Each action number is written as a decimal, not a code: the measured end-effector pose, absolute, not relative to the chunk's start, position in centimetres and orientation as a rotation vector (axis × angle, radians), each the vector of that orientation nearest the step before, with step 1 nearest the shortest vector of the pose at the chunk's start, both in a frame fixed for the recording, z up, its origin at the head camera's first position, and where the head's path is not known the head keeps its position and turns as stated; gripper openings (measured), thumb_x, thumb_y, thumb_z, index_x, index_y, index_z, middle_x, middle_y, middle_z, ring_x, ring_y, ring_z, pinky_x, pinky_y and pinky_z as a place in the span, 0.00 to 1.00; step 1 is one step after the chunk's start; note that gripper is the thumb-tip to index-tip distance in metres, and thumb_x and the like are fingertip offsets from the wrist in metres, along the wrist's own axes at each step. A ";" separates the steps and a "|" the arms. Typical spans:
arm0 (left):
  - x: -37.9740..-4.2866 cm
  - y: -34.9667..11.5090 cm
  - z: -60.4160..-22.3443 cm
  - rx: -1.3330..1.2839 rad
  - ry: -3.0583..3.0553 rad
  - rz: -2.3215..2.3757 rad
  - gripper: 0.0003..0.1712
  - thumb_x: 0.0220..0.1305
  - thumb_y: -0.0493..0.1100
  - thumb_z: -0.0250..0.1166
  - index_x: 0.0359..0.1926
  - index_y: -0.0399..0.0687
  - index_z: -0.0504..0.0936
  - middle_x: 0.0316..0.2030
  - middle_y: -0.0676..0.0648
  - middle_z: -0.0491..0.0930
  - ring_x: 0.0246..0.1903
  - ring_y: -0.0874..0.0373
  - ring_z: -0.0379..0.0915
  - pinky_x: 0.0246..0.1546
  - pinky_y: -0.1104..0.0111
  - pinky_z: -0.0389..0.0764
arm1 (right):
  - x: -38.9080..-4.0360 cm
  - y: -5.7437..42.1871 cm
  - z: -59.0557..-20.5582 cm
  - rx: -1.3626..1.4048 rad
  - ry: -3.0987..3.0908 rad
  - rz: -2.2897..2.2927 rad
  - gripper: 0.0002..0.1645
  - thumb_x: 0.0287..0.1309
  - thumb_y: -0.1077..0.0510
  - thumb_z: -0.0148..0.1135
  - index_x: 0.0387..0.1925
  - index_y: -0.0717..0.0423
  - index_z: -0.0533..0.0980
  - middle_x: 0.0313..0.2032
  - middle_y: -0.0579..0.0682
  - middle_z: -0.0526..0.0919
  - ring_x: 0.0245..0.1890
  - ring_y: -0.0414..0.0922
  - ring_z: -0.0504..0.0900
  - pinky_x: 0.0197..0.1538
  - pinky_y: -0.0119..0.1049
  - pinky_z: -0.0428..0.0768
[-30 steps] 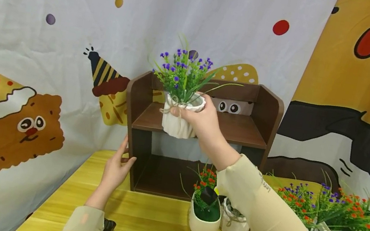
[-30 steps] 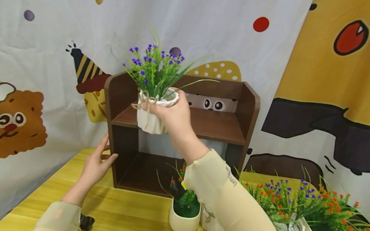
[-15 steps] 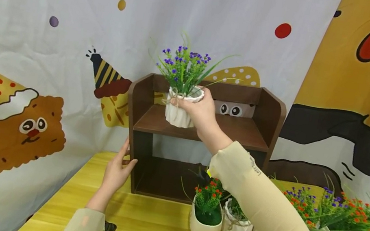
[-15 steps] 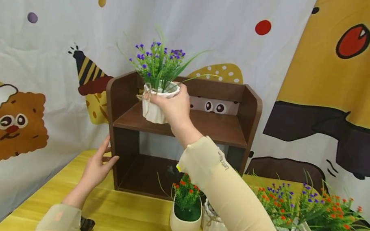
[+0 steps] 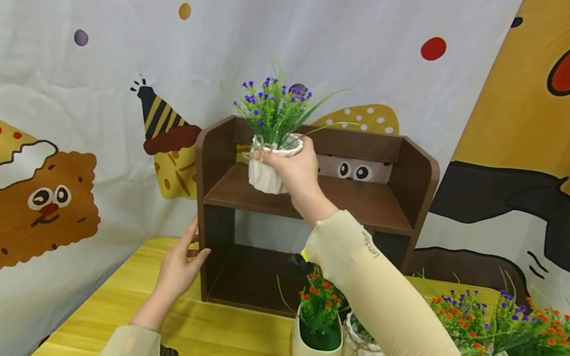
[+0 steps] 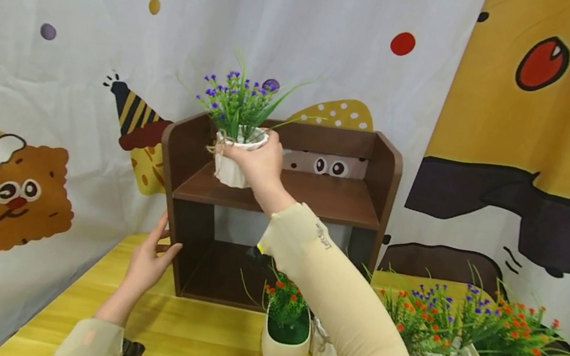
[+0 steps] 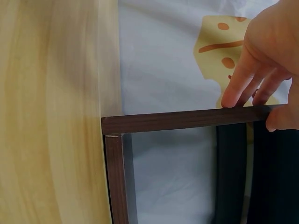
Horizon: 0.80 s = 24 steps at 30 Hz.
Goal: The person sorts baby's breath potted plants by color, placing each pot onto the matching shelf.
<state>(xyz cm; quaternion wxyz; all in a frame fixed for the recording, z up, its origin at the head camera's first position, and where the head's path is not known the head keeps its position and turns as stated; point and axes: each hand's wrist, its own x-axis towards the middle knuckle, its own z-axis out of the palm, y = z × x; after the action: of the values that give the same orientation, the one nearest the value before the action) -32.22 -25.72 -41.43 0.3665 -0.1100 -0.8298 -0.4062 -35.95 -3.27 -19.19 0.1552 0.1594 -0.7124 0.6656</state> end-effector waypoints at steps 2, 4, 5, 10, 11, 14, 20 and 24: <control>-32.2 -25.7 -41.5 -0.290 -2.126 -1.036 0.46 0.61 0.34 0.67 0.76 0.58 0.55 0.51 0.30 0.77 0.35 0.39 0.82 0.34 0.51 0.84 | -36.4 -3.7 -19.3 0.451 -2.046 1.865 0.44 0.39 0.55 0.80 0.57 0.57 0.66 0.49 0.52 0.77 0.48 0.48 0.78 0.50 0.40 0.79; -32.2 -25.7 -41.5 -0.290 -2.121 -1.036 0.46 0.61 0.34 0.67 0.76 0.58 0.55 0.50 0.29 0.78 0.34 0.39 0.82 0.34 0.51 0.84 | -36.8 -4.1 -19.4 0.440 -2.056 1.816 0.45 0.39 0.54 0.81 0.57 0.58 0.66 0.48 0.52 0.77 0.47 0.48 0.78 0.50 0.39 0.79; -32.2 -25.7 -41.5 -0.290 -2.119 -1.038 0.46 0.61 0.34 0.67 0.76 0.58 0.56 0.50 0.29 0.78 0.34 0.39 0.82 0.34 0.51 0.84 | -36.9 -4.3 -19.4 0.432 -2.060 1.797 0.45 0.38 0.54 0.81 0.57 0.58 0.66 0.48 0.52 0.76 0.47 0.48 0.78 0.50 0.39 0.79; -32.2 -25.6 -41.5 -0.293 -2.111 -1.030 0.47 0.60 0.33 0.68 0.75 0.56 0.56 0.50 0.30 0.78 0.34 0.39 0.82 0.34 0.52 0.84 | -37.6 -4.9 -19.7 0.412 -2.060 1.778 0.45 0.38 0.53 0.81 0.56 0.58 0.66 0.48 0.52 0.76 0.47 0.48 0.77 0.51 0.39 0.78; -32.2 -25.6 -41.5 -0.296 -2.110 -1.024 0.47 0.60 0.33 0.68 0.75 0.56 0.56 0.50 0.30 0.78 0.34 0.39 0.83 0.34 0.52 0.84 | -37.7 -5.0 -19.7 0.411 -2.056 1.786 0.45 0.38 0.54 0.81 0.56 0.58 0.66 0.48 0.52 0.76 0.48 0.48 0.77 0.51 0.39 0.78; -32.2 -25.6 -41.5 -0.301 -2.112 -1.010 0.47 0.60 0.33 0.68 0.75 0.56 0.56 0.50 0.30 0.78 0.35 0.40 0.82 0.35 0.52 0.84 | -37.9 -5.3 -19.9 0.405 -2.047 1.811 0.45 0.39 0.54 0.81 0.57 0.58 0.66 0.48 0.52 0.76 0.48 0.48 0.77 0.51 0.39 0.78; -32.1 -25.5 -41.5 -0.277 -2.132 -1.018 0.47 0.61 0.34 0.68 0.75 0.57 0.56 0.50 0.31 0.78 0.35 0.40 0.82 0.35 0.52 0.84 | -38.2 -5.9 -20.2 0.386 -2.063 1.823 0.44 0.40 0.54 0.79 0.57 0.57 0.66 0.48 0.52 0.76 0.48 0.48 0.77 0.50 0.40 0.79; -32.1 -25.5 -41.4 -0.269 -2.136 -1.025 0.46 0.61 0.34 0.68 0.75 0.56 0.56 0.52 0.30 0.77 0.35 0.39 0.82 0.35 0.52 0.84 | -38.3 -6.4 -20.3 0.401 -2.069 1.828 0.43 0.41 0.54 0.79 0.58 0.57 0.65 0.48 0.52 0.76 0.48 0.48 0.77 0.50 0.40 0.79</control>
<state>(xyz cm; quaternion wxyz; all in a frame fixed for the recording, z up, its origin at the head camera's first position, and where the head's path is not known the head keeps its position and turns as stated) -32.06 -25.51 -41.39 0.3698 -0.1049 -0.8322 -0.3995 -38.33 -6.37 -20.33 0.1752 0.1416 -0.7301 0.6451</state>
